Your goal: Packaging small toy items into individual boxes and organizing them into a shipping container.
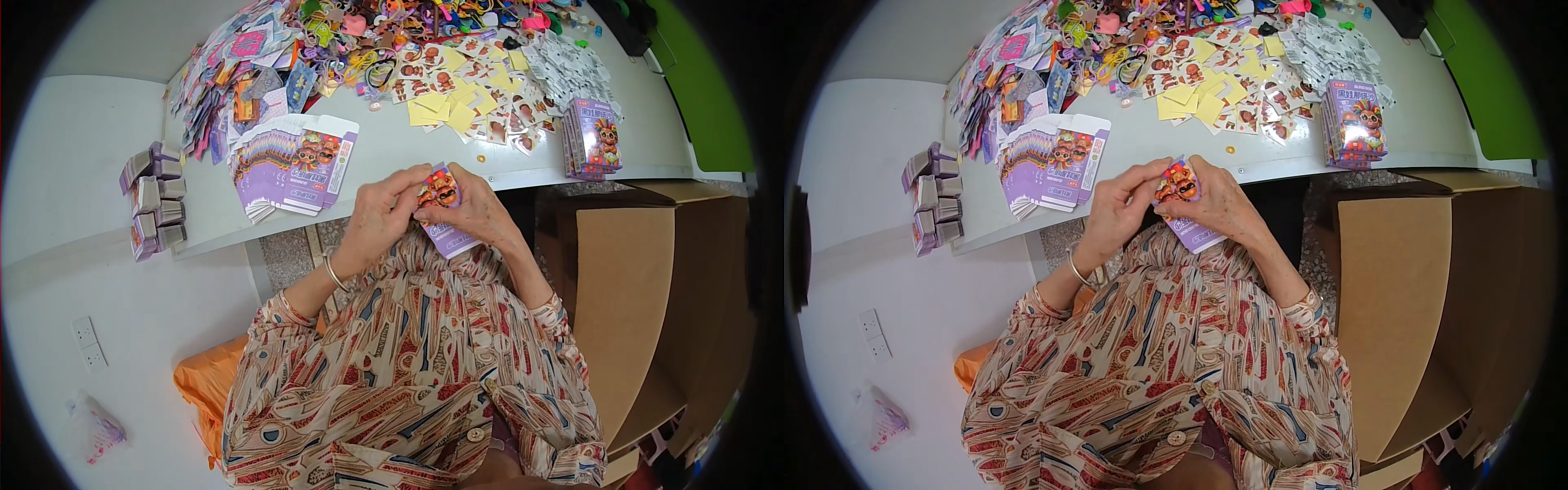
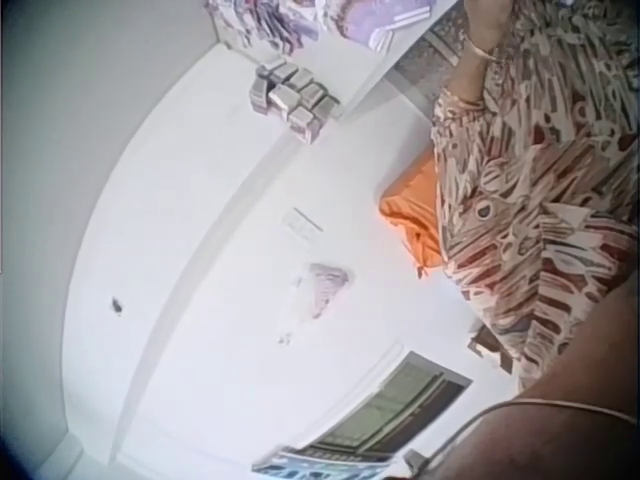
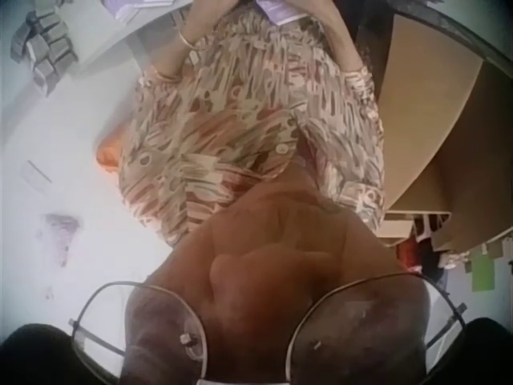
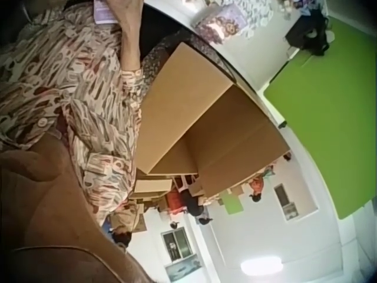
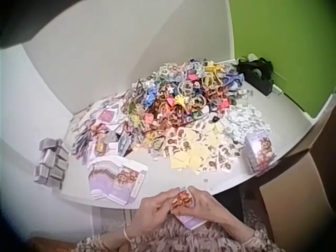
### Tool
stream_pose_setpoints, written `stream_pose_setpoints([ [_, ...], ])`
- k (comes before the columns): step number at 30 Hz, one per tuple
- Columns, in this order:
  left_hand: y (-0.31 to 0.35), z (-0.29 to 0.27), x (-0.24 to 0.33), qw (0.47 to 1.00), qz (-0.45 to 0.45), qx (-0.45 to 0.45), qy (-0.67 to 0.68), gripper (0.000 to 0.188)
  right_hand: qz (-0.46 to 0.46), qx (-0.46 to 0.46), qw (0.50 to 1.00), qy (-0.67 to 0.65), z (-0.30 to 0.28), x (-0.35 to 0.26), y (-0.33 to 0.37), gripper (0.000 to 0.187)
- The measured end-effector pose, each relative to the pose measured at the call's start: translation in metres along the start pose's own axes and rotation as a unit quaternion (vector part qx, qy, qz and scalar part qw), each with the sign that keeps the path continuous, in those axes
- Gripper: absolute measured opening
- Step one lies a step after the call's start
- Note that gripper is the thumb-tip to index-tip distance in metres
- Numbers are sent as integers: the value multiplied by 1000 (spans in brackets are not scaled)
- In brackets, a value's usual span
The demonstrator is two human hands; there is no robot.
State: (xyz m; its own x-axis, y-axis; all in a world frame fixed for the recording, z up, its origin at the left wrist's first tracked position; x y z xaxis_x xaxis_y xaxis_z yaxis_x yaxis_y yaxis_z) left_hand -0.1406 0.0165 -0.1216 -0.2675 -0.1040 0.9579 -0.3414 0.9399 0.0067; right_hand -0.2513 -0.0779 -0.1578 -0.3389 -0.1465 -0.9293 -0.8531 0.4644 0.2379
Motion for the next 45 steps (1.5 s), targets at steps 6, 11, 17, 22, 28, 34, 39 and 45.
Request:
stream_pose_setpoints([
  [6, -23, -16, -15, 952, -146, 13, 269, 18, 5, 23, 998, -56, -25, -3, 5, 65],
  [11, -29, -1, -36, 818, -215, -5, 533, 26, -156, 104, 981, -53, -46, -23, 16, 87],
  [17, -38, 38, -11, 796, -213, -56, 564, 28, -148, 217, 962, 78, -44, -28, 17, 81],
  [22, -69, -36, -17, 960, -81, -5, 267, 23, -88, 264, 960, 35, -61, -20, 16, 65],
  [28, -92, -155, -24, 988, -7, 152, 7, 26, -108, 215, 970, -25, -45, -13, 10, 64],
  [34, -116, -168, -27, 837, 68, 162, -517, 36, -80, 186, 979, -12, -35, -16, 2, 64],
  [39, -131, -197, -51, 839, 98, 159, -512, 25, -64, 193, 979, 27, -31, -14, -4, 68],
  [45, -98, -161, 56, 746, 214, 314, -546, 32, -74, 210, 973, 57, -34, -9, -4, 74],
])
Point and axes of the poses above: each hand's wrist, its own y-axis away from the middle knuckle, its own z-axis out of the palm, x = y × z, the point moved 6 cm from there along -y, towards the middle knuckle, and after that the axes turned 5 degrees about y, right-handed, at the moved point
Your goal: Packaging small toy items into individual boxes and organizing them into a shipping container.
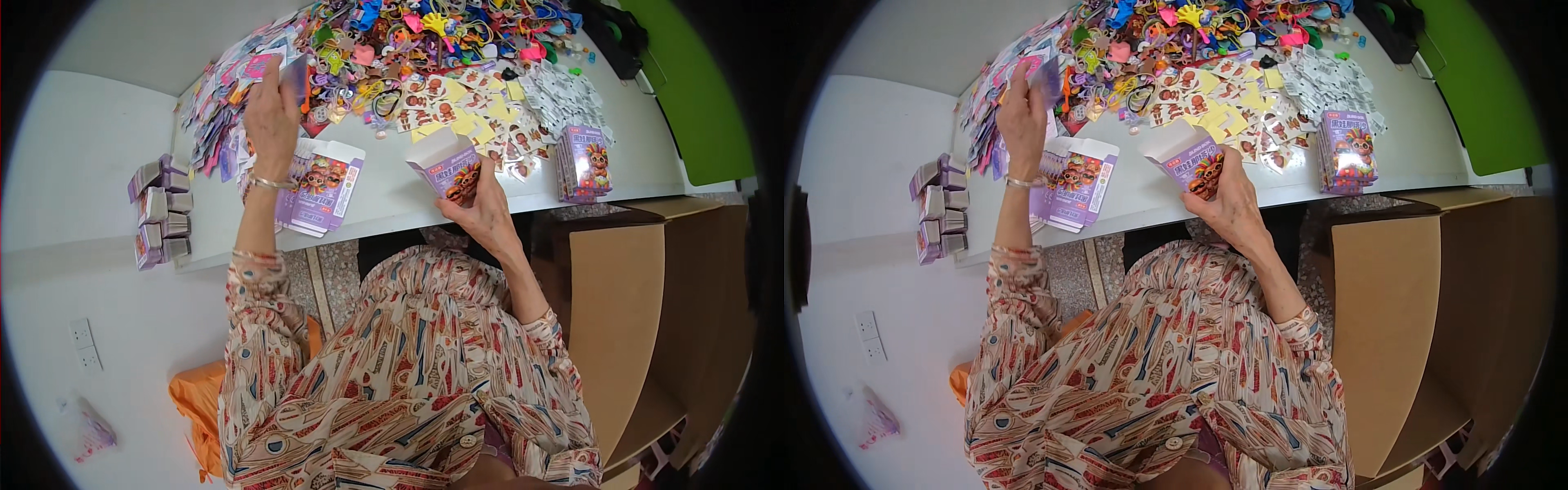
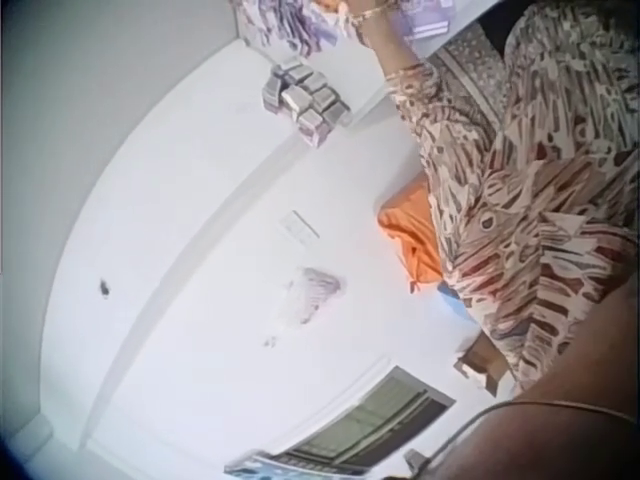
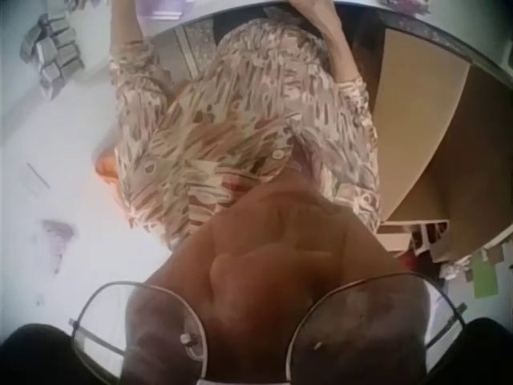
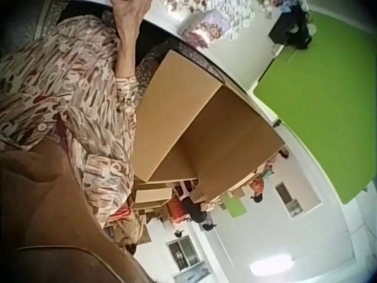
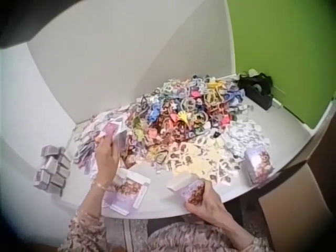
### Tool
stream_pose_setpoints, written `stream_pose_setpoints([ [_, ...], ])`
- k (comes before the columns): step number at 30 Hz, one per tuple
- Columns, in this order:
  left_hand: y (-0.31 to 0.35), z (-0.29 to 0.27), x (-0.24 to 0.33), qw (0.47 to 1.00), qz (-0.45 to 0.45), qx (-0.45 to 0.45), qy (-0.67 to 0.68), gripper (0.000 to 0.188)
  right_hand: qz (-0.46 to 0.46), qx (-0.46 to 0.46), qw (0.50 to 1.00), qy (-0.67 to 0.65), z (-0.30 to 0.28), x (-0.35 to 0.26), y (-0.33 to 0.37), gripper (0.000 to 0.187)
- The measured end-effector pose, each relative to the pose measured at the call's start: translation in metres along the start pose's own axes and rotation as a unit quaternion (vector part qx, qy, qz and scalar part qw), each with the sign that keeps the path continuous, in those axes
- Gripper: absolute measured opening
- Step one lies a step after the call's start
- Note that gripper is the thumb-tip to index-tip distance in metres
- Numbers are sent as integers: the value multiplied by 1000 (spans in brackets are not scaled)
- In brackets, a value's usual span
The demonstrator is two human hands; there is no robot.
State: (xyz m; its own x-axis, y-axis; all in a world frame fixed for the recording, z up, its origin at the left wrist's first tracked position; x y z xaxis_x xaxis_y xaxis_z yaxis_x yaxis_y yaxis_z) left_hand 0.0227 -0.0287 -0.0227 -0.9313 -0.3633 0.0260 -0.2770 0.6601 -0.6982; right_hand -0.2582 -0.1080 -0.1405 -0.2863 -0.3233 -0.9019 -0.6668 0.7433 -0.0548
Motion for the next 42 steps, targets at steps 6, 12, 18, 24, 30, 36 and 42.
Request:
stream_pose_setpoints([
  [6, 24, -33, 82, 851, -147, 4, 505, 33, -12, 43, 998, 46, 4, -6, -2, 75],
  [12, 53, -25, 106, 784, -221, 32, 579, 30, -65, 105, 977, 172, -2, -20, 2, 75],
  [18, 75, -14, 105, 771, -221, 45, 596, 28, -78, 96, 979, 165, -2, -29, 5, 76],
  [24, 78, -13, 101, 789, -230, 7, 569, 23, -82, 69, 977, 184, 1, -24, 11, 84],
  [30, 78, -10, 100, 819, -212, -29, 533, 14, -71, 80, 978, 181, -5, -13, 19, 83],
  [36, 79, -9, 102, 824, -212, -53, 523, 11, -103, 88, 967, 218, -8, -21, 20, 83],
  [42, 89, -6, 122, 880, -123, -129, 440, 12, -98, 60, 972, 206, -2, -23, 19, 81],
])
Point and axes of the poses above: each hand's wrist, its own y-axis away from the middle knuckle, its own z-axis out of the palm, x = y × z, the point moved 6 cm from there along -y, towards the middle knuckle, and after that the axes turned 5 degrees about y, right-handed, at the moved point
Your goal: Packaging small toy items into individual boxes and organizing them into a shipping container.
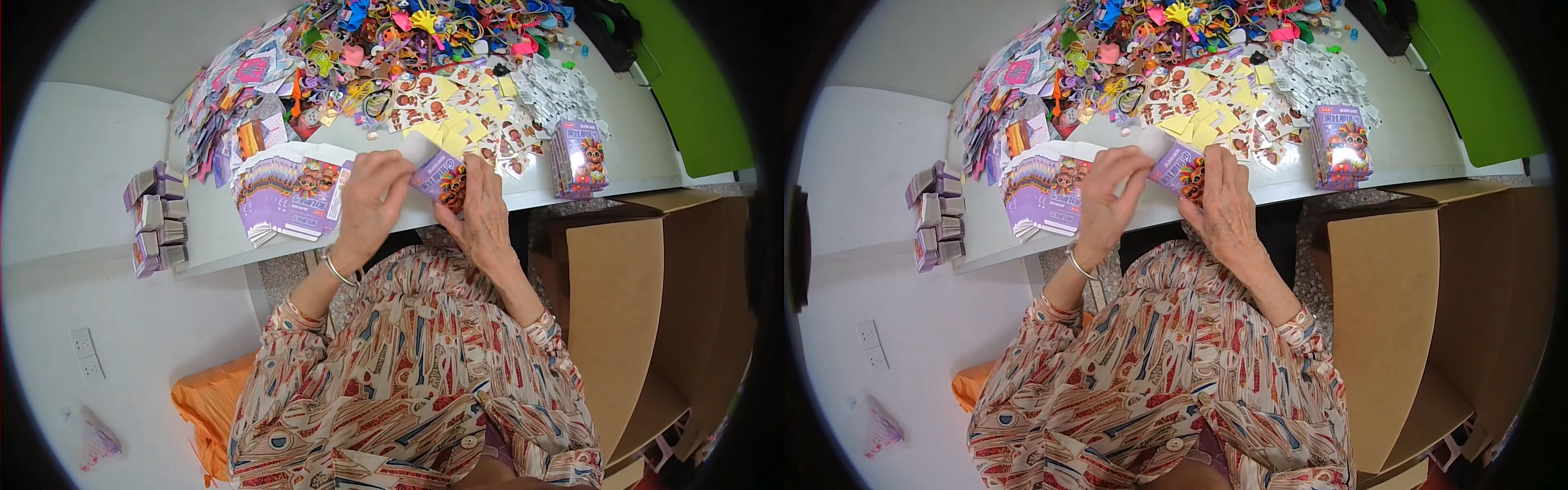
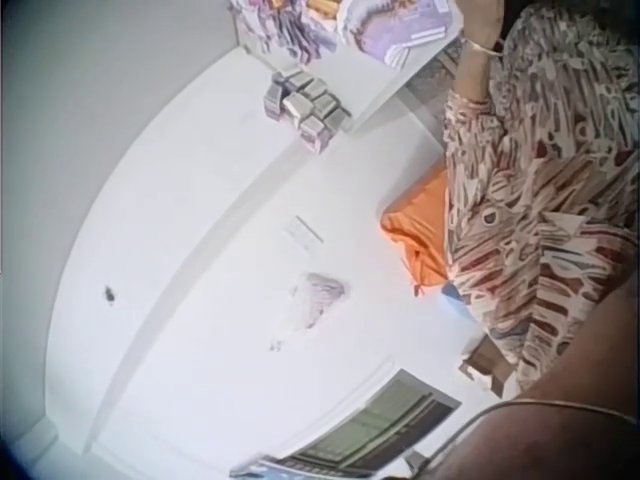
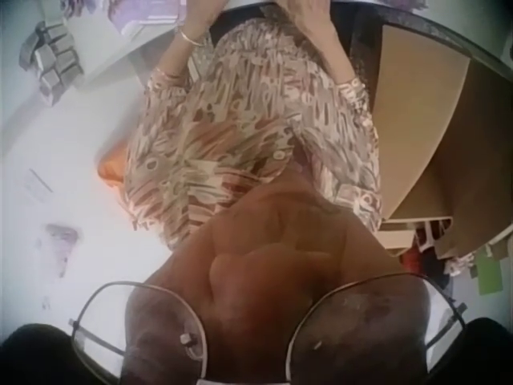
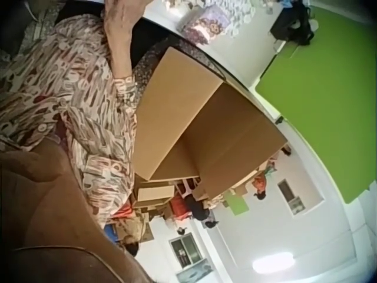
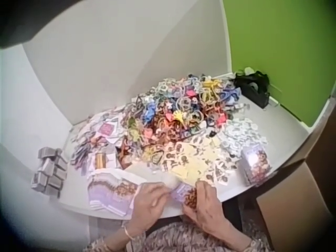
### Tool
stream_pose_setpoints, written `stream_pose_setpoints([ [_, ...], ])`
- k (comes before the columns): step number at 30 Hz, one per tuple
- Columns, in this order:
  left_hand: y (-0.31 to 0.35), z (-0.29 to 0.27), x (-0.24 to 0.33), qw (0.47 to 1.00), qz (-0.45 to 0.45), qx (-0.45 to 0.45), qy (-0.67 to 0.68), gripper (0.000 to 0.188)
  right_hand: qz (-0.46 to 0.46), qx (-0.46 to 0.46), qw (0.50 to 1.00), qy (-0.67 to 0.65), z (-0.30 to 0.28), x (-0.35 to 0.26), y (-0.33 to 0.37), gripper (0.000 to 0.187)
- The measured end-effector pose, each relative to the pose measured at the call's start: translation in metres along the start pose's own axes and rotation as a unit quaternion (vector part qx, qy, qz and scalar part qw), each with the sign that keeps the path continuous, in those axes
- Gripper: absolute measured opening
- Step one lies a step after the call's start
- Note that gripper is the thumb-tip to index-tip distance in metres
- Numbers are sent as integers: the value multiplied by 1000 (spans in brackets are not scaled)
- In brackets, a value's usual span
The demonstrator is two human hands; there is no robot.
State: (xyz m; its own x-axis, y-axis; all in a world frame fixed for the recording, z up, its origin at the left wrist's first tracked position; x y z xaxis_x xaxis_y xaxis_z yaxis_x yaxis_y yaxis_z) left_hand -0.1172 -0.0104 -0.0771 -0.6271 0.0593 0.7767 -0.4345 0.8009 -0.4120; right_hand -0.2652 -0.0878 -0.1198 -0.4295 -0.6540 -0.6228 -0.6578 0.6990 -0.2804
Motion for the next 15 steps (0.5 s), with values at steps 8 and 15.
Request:
stream_pose_setpoints([
  [8, -35, -14, -42, 996, 36, 32, -75, 13, 88, -22, 995, 41, -20, 19, 3, 76],
  [15, -57, 35, -59, 914, 201, -71, -346, 13, 120, -32, 992, 27, -26, 24, 2, 77],
])
Point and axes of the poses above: each hand's wrist, its own y-axis away from the middle knuckle, its own z-axis out of the palm, x = y × z, the point moved 6 cm from there along -y, towards the middle knuckle, and after that the axes turned 5 degrees about y, right-handed, at the moved point
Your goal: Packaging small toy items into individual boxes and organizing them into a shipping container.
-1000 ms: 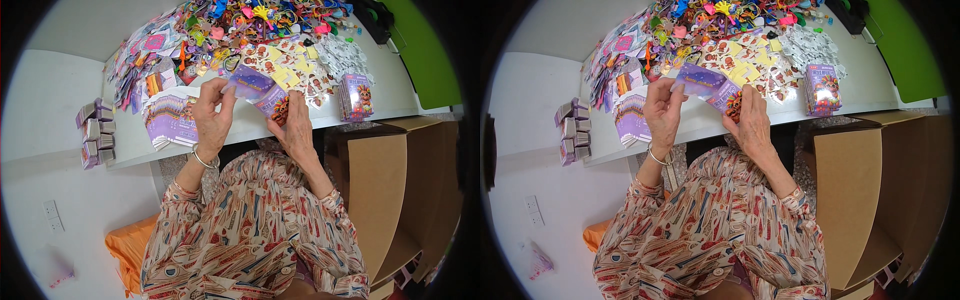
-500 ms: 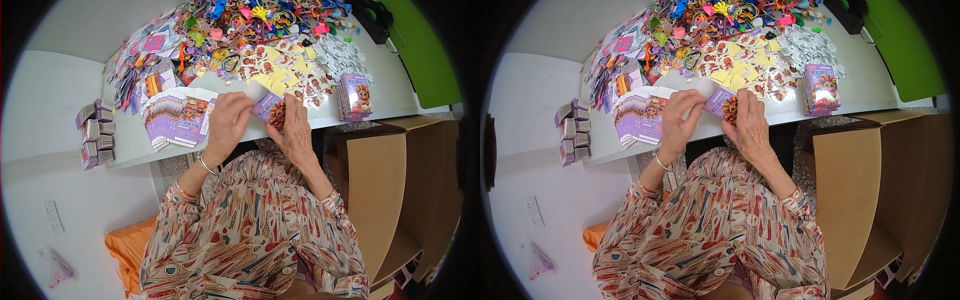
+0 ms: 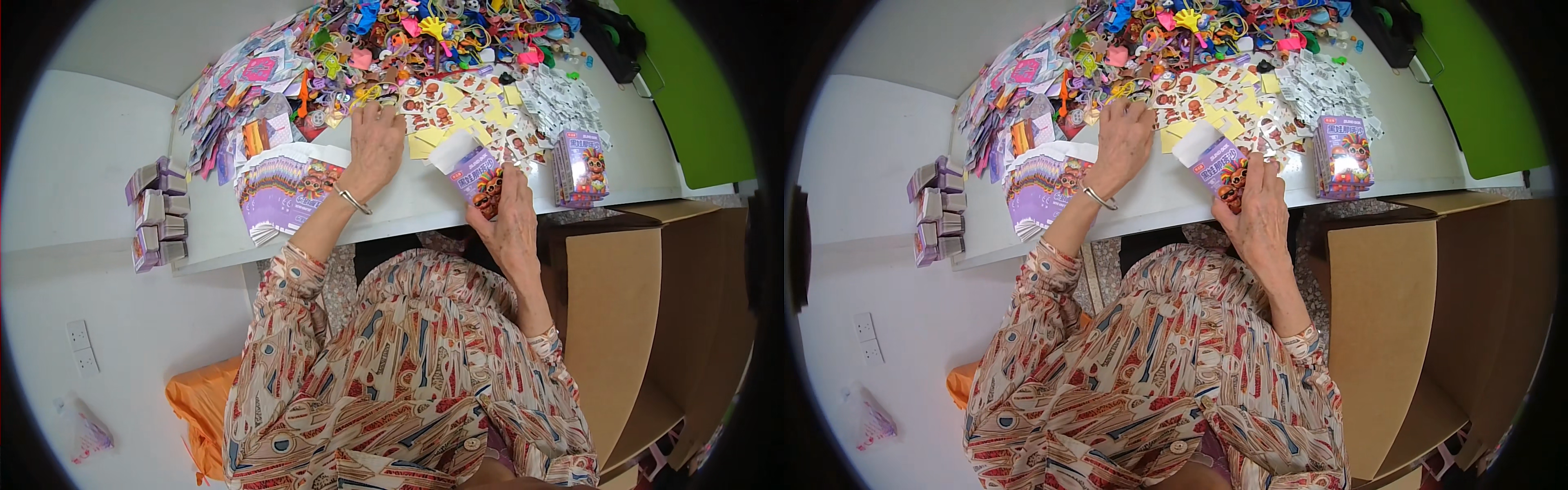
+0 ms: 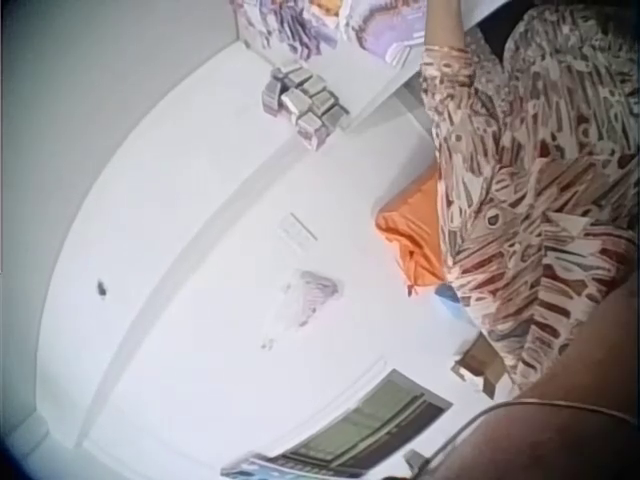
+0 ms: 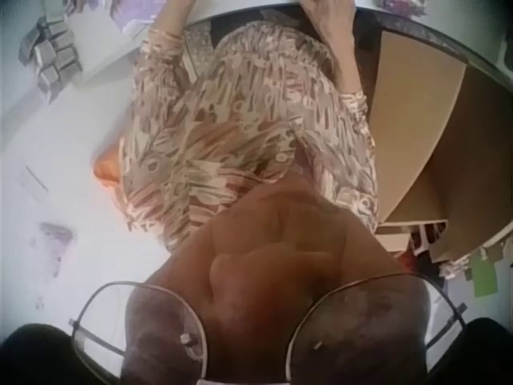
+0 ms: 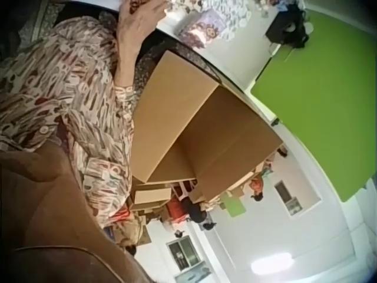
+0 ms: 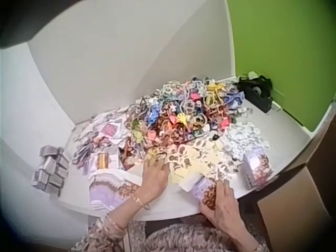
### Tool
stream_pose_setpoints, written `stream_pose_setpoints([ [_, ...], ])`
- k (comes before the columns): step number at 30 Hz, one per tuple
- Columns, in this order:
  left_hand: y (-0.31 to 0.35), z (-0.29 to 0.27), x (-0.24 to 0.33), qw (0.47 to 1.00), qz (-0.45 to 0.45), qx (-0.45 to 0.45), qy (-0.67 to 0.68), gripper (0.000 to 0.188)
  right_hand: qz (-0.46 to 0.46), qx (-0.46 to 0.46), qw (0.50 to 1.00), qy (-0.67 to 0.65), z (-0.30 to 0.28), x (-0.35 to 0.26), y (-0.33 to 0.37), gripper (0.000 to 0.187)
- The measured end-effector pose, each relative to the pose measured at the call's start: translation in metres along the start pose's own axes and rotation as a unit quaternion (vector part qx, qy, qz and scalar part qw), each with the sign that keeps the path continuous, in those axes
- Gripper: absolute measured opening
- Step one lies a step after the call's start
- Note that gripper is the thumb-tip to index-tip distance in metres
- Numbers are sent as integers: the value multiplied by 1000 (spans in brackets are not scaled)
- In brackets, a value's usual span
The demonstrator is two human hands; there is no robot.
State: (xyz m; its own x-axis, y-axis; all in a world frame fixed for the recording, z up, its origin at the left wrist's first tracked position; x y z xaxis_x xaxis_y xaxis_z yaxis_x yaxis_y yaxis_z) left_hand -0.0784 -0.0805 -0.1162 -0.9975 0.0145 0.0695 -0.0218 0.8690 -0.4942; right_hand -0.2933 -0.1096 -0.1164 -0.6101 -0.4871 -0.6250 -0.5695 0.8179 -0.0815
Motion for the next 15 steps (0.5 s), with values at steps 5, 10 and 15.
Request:
stream_pose_setpoints([
  [5, -3, 17, -7, 997, 42, -37, -45, 17, -18, 24, 1000, 8, 0, 2, 1, 79],
  [10, -9, -8, -7, 999, 14, 50, 3, 13, -38, 52, 997, 29, 3, 4, 3, 76],
  [15, -13, -21, -21, 978, -76, 93, 173, 9, -59, 65, 995, 41, 0, 0, 3, 72],
])
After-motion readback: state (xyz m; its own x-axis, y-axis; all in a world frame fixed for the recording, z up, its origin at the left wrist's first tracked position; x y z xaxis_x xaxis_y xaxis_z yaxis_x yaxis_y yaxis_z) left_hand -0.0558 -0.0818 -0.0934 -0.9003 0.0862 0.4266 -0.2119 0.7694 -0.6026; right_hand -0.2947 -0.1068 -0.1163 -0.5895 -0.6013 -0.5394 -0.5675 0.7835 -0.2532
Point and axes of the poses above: each hand's wrist, its own y-axis away from the middle knuckle, its own z-axis out of the palm, x = y × z, the point moved 6 cm from there along -y, towards the middle knuckle, and after that the axes turned 5 degrees about y, right-handed, at the moved point
